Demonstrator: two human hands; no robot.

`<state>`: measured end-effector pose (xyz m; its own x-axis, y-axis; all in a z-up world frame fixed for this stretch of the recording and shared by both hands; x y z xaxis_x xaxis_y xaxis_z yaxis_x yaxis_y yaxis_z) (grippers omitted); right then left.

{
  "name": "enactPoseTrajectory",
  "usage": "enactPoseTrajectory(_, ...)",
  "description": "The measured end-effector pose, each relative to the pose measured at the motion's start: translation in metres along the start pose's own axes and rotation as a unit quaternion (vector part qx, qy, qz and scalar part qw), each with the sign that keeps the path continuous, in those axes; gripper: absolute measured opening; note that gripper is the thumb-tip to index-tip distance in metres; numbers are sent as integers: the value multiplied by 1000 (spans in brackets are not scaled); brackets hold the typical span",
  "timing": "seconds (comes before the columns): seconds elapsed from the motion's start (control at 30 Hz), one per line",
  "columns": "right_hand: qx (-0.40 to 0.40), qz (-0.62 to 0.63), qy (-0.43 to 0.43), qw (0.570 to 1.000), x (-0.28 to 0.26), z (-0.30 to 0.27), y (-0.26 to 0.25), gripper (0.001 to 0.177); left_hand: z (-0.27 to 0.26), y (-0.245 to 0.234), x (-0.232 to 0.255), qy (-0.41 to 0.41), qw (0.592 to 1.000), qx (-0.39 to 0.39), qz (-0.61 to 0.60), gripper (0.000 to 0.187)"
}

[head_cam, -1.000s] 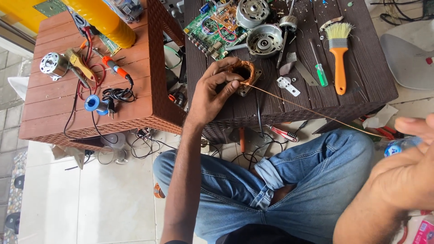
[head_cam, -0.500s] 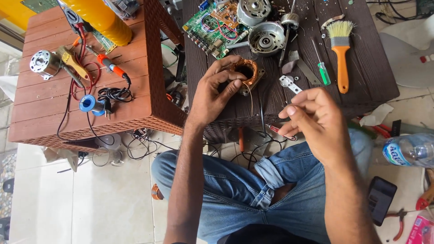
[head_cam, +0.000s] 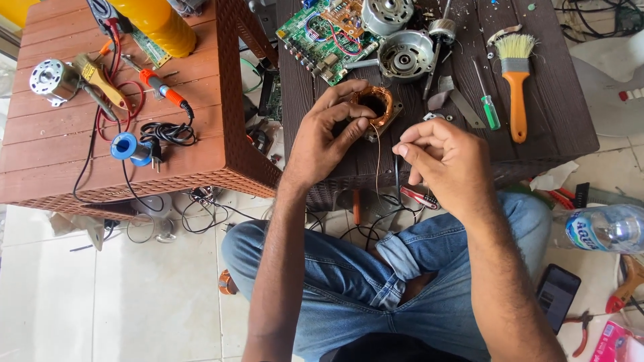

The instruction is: Unwinding copper wire from a motor stator for salvage or repair

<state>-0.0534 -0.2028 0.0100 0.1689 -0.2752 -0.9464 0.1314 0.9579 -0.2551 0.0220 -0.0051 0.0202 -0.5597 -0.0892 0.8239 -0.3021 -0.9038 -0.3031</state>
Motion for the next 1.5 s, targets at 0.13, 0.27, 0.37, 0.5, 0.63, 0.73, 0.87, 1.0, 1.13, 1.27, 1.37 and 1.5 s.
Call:
enactPoseTrajectory(0.13,-14,-10,-4,1000,-3,3,0,13,-1,-1,2,-1,1000,-1,3,12)
enactPoseTrajectory(0.27,-11,3,-16,1000,-4,8,-1,23,0,0,1,-1,1000,-3,7,12)
enactPoseTrajectory(0.37,-17,-3,-18,1000,-12,9,3,26,-1,-1,3,-1,1000,0,9,12)
enactPoseTrajectory(0.5,-24,-13,-20,999,-15,10,7,27,-2,-1,1,-4,1000,0,15,12)
enactPoseTrajectory(0.63,-34,-28,-20,999,-15,15,7,26,-1,-1,1,-6,1000,0,11,12)
enactPoseTrajectory(0.73,-55,-82,-14,995,-19,22,5,27,-2,-2,1,-6,1000,5,10,12)
enactPoseTrajectory(0.87,-91,-128,-8,988,-27,32,3,34,-3,-1,0,-6,1000,-1,7,16)
enactPoseTrajectory(1.0,-111,-198,-57,972,-53,39,8,32,-4,-1,-1,0,999,6,-39,23)
enactPoseTrajectory(1.13,-133,-289,-111,942,-69,42,18,32,-2,0,5,-35,999,-34,-5,30)
enactPoseTrajectory(1.27,-135,-215,-130,958,-68,39,20,27,-3,-4,6,-24,998,-5,-55,19)
enactPoseTrajectory(1.37,-125,-193,-97,968,-67,34,20,28,-4,-5,9,-11,998,11,-54,12)
enactPoseTrajectory(1.5,-115,-240,-45,963,-64,25,12,29,-5,-6,9,31,998,49,-28,14)
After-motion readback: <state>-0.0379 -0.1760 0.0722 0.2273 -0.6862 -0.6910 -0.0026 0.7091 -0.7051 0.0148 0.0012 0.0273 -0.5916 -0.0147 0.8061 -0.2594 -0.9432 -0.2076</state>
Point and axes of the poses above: each hand's wrist, its own z-axis towards the middle knuckle, its own y-axis out of the palm, x = y × z, the point moved 3 cm from there along z, towards the middle knuckle, and after that the axes turned 1 degree about -y, right-handed, at the moved point
